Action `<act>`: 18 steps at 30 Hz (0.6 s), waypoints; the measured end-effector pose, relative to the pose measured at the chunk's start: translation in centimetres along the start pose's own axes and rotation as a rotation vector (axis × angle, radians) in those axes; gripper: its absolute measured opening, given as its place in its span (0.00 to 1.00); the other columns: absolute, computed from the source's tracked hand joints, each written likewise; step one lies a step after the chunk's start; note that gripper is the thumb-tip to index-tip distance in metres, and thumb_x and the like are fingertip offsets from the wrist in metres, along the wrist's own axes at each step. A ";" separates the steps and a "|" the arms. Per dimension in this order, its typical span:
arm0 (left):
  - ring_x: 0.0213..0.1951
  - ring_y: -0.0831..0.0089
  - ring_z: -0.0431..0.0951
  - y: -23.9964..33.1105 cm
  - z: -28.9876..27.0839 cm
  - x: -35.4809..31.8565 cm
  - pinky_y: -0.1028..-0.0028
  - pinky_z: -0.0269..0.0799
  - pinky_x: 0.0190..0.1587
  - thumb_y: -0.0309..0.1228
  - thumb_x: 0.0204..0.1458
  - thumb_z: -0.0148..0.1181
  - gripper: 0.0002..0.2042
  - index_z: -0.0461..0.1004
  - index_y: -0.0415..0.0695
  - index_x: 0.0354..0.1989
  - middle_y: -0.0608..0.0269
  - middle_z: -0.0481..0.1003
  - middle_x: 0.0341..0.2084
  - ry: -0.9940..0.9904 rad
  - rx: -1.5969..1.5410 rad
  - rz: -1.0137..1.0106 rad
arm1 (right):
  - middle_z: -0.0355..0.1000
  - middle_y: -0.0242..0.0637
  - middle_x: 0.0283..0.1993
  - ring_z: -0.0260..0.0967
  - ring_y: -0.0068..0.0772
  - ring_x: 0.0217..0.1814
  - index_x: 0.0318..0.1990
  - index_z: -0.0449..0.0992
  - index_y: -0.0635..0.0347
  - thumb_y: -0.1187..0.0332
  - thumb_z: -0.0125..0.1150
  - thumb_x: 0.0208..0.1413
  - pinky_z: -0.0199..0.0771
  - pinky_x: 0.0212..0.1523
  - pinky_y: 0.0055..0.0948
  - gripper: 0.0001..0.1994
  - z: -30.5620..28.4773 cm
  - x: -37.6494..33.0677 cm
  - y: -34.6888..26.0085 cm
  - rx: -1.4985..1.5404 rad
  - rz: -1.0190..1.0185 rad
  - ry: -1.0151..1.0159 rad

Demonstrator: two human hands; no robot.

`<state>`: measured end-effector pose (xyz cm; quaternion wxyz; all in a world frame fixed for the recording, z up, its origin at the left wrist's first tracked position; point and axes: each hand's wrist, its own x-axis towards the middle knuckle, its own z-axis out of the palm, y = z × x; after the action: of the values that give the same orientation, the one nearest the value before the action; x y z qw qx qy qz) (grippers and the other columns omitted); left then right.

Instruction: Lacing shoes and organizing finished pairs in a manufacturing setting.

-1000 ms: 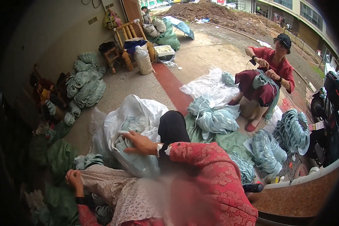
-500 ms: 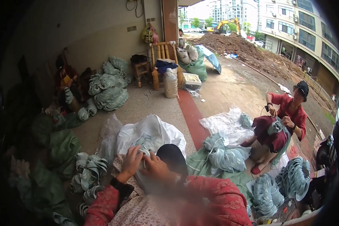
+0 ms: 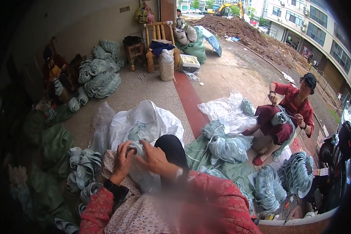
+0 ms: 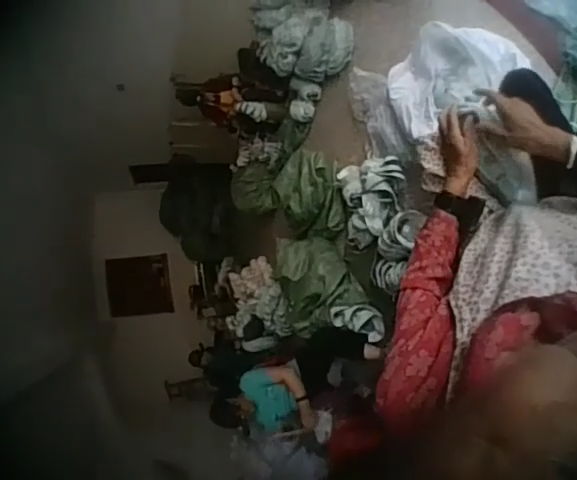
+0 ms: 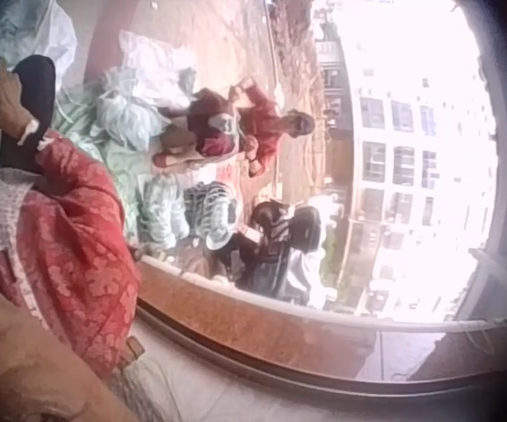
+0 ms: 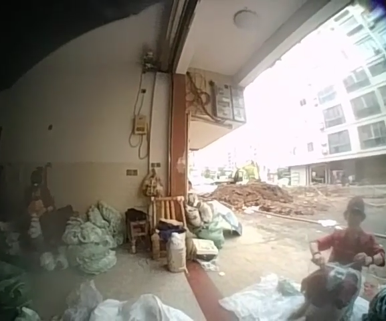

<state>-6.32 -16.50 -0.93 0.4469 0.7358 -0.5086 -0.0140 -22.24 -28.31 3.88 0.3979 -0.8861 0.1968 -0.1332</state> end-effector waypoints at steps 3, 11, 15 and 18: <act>0.56 0.52 0.69 0.1 0.1 -0.6 0.61 0.64 0.59 0.30 0.58 0.53 0.19 0.68 0.41 0.58 0.48 0.69 0.52 0.009 0.007 0.018 | 0.64 0.58 0.59 0.65 0.58 0.58 0.63 0.59 0.63 0.51 0.56 0.60 0.67 0.55 0.44 0.31 3.1 3.4 4.0 0.177 -0.213 0.206; 0.51 0.52 0.71 -3.0 0.2 1.0 0.65 0.68 0.53 0.21 0.56 0.52 0.18 0.67 0.41 0.56 0.49 0.68 0.49 0.009 -0.137 0.156 | 0.69 0.63 0.49 0.68 0.63 0.51 0.51 0.69 0.69 0.52 0.48 0.63 0.69 0.50 0.49 0.24 7.4 6.8 6.0 -0.024 -0.185 0.067; 0.53 0.59 0.72 -2.2 0.0 1.1 0.69 0.69 0.54 0.24 0.57 0.55 0.18 0.67 0.41 0.57 0.52 0.68 0.51 -0.031 -0.371 0.050 | 0.68 0.61 0.53 0.66 0.60 0.56 0.58 0.68 0.64 0.57 0.48 0.63 0.66 0.55 0.44 0.23 6.8 6.8 5.8 0.237 -0.069 0.112; 0.59 0.59 0.66 -2.1 -0.7 0.3 0.66 0.61 0.62 0.32 0.58 0.58 0.19 0.67 0.42 0.57 0.53 0.67 0.54 0.012 -0.359 -0.007 | 0.68 0.58 0.56 0.67 0.57 0.57 0.59 0.68 0.63 0.57 0.48 0.63 0.67 0.56 0.40 0.23 5.3 6.6 7.3 0.341 -0.143 0.018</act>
<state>-4.32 -16.13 -1.78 0.5741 0.6462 -0.4925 -0.1015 -16.06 -32.31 -4.53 0.5302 -0.8163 0.1116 -0.2004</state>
